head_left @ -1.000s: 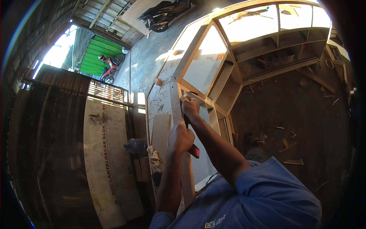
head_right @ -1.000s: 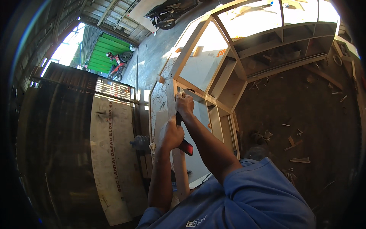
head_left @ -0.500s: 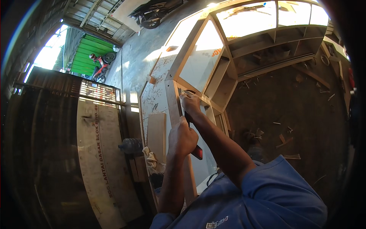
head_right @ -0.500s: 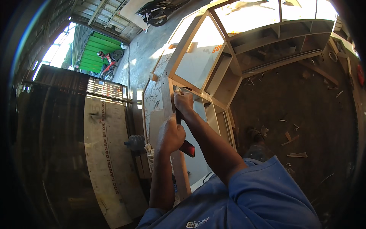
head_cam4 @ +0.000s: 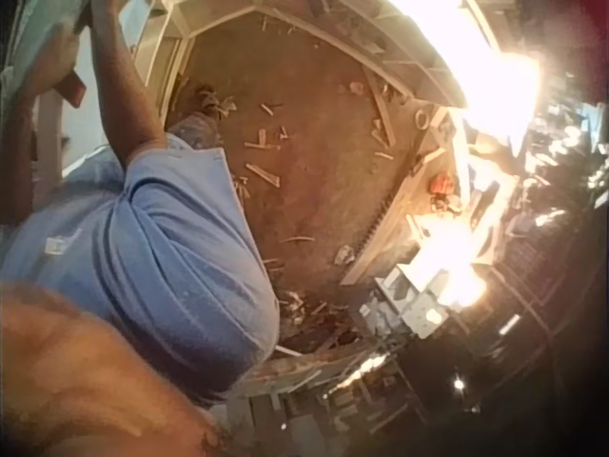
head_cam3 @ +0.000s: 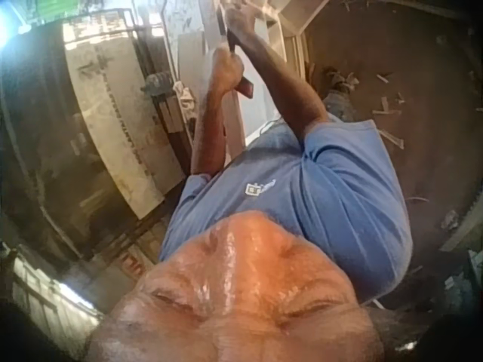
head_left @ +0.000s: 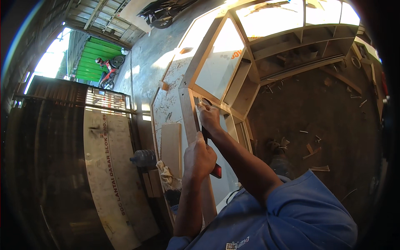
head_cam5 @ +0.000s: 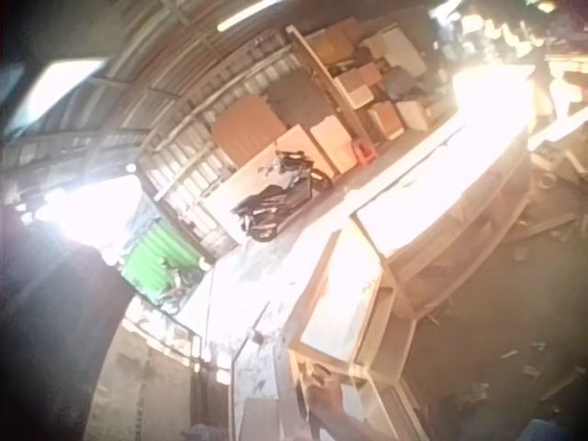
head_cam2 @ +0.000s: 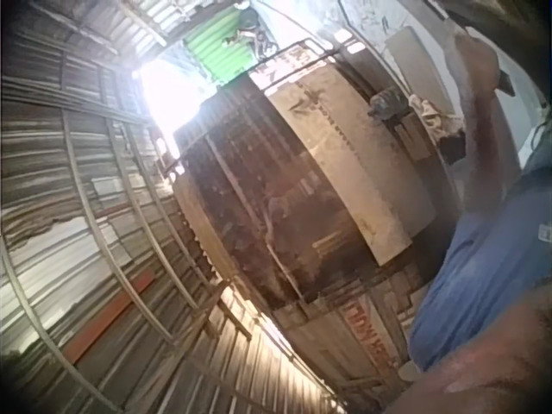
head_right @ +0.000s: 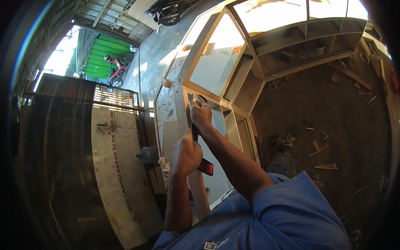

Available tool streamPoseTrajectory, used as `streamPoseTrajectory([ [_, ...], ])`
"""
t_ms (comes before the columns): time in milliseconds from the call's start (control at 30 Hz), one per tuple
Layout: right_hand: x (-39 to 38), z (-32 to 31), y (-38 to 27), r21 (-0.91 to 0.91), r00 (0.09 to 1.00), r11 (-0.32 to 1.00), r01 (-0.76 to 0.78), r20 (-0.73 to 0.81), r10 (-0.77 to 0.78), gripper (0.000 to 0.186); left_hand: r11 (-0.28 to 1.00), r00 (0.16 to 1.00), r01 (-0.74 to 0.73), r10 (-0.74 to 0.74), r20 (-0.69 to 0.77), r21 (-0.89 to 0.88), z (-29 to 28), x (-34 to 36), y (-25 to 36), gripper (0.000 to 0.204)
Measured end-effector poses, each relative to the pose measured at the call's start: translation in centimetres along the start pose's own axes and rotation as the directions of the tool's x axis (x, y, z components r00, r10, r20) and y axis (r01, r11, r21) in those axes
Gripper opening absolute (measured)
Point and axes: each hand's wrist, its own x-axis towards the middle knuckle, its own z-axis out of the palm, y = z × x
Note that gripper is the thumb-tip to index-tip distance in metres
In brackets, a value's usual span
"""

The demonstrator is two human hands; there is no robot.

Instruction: The person builds a wooden cabinet by marking measurements on the frame with a pencil and square, and subsequently sanding the wooden surfaces.

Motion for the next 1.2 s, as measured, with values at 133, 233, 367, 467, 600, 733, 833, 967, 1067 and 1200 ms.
streamPoseTrajectory([
  [133, -0.1, -0.6, 0.3, 0.114, 0.996, 0.991, -0.069, 0.056, 0.063, 0.043, 0.996, 0.997, 0.073, -0.072, 0.021, -0.055, 0.1, -0.1, 1.1, 0.033],
  [233, -0.2, -0.9, 0.0, 0.091, 0.991, 0.989, -0.12, 0.068, 0.114, 0.038, 0.996, 0.993, 0.089, -0.087, 0.074, -0.031, -0.3, 0.5, 1.5, 0.034],
  [367, 1.1, -0.8, 0.9, 0.078, 0.996, 0.993, -0.092, 0.026, 0.09, 0.035, 0.995, 0.992, 0.098, -0.096, 0.082, -0.019, 1.2, 0.9, 1.3, 0.034],
  [467, 1.1, -0.2, -1.5, -0.038, 0.992, 0.993, -0.115, 0.047, 0.116, 0.034, 1.0, 0.996, 0.006, -0.007, -0.087, -0.011, 2.5, 1.2, -1.3, 0.037],
  [600, 2.4, -0.7, 1.8, 0.049, 0.999, 0.998, 0.026, 0.017, -0.027, 0.035, 0.997, 0.996, 0.073, -0.071, 0.058, -0.022, 1.8, 1.7, 1.1, 0.028],
  [733, 0.5, -1.3, 1.2, 0.116, 0.993, 0.987, -0.107, 0.063, 0.1, 0.036, 0.998, 0.999, 0.045, -0.044, 0.03, -0.042, 1.7, 0.2, 1.2, 0.029],
  [833, 0.6, -1.5, 1.2, 0.161, 0.988, 0.975, -0.15, 0.059, 0.142, 0.036, 0.999, 0.998, 0.04, -0.038, 0.05, -0.028, 2.0, 0.5, 1.4, 0.029],
  [967, 0.8, -1.7, 0.9, 0.079, 0.983, 0.982, -0.171, 0.073, 0.166, 0.035, 0.997, 0.996, 0.07, -0.068, 0.064, -0.038, 2.3, 1.1, 1.2, 0.031],
  [1067, 1.4, -1.5, 0.6, 0.044, 0.989, 0.99, -0.137, 0.057, 0.135, 0.035, 1.0, 1.0, -0.005, 0.005, -0.014, -0.001, 3.5, 1.6, 0.1, 0.031],
  [1200, 3.1, -1.2, 1.6, -0.021, 0.994, 0.995, -0.093, 0.051, 0.094, 0.035, 0.991, 0.99, 0.134, -0.132, 0.037, -0.031, 4.0, 3.0, 0.6, 0.031],
])
